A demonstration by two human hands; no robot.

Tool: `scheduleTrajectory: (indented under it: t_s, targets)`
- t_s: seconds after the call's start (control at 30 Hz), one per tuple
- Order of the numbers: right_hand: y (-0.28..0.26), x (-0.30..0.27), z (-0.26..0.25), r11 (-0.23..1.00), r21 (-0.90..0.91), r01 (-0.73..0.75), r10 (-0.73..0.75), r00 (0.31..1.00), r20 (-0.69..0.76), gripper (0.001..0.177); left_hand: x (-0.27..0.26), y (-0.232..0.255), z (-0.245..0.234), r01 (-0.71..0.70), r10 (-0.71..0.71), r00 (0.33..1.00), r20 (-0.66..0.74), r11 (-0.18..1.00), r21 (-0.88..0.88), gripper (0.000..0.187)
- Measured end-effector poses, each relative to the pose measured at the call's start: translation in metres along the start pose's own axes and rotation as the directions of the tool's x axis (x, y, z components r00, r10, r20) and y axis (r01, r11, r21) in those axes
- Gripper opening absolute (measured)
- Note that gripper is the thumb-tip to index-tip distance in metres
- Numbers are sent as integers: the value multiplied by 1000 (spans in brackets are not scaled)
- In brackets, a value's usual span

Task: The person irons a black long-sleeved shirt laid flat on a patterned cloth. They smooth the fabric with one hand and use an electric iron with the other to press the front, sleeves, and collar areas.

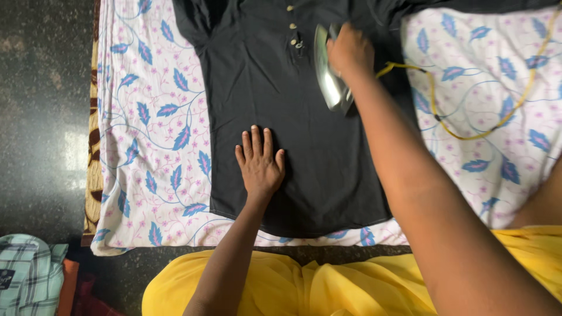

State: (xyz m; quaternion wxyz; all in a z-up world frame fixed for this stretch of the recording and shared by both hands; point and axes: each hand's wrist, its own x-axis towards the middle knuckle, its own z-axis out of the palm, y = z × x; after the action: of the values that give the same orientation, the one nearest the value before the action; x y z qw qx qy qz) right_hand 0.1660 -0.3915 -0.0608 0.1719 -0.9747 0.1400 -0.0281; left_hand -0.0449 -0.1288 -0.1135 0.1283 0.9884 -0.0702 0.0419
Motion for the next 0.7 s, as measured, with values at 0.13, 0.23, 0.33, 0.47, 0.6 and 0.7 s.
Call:
scheduleTrajectory:
  t_s: [0.13,0.23,0.33,0.47,0.6,0.7]
  targets:
    - [22,-90,-13,1000,12,-6,5,991,134,42,-2,-1,1,-3,3,1000,-21,1000,-3,63]
    - [39,-162,-29,999,-7,46,-44,990,133,42,-3,-1,5,-2,2,1000,-16,1000,5,65]
    - [58,-219,-46,996,-43,79,-71,986,151,43,-5,-4,8,-13,13,999,-34,1000,-10,65]
    - [75,-249,-60,995,-98,35,-20,988,151,43,-8,-5,11,-20,20,1000,-21,1000,-9,64]
    - [79,-216,-54,996,-87,-18,28,993,111,44,-8,-6,7,-20,20,1000,9,1000,4,64]
    - [81,-158,-41,996,-71,-50,55,995,83,48,-7,-4,6,-17,17,1000,26,1000,4,65]
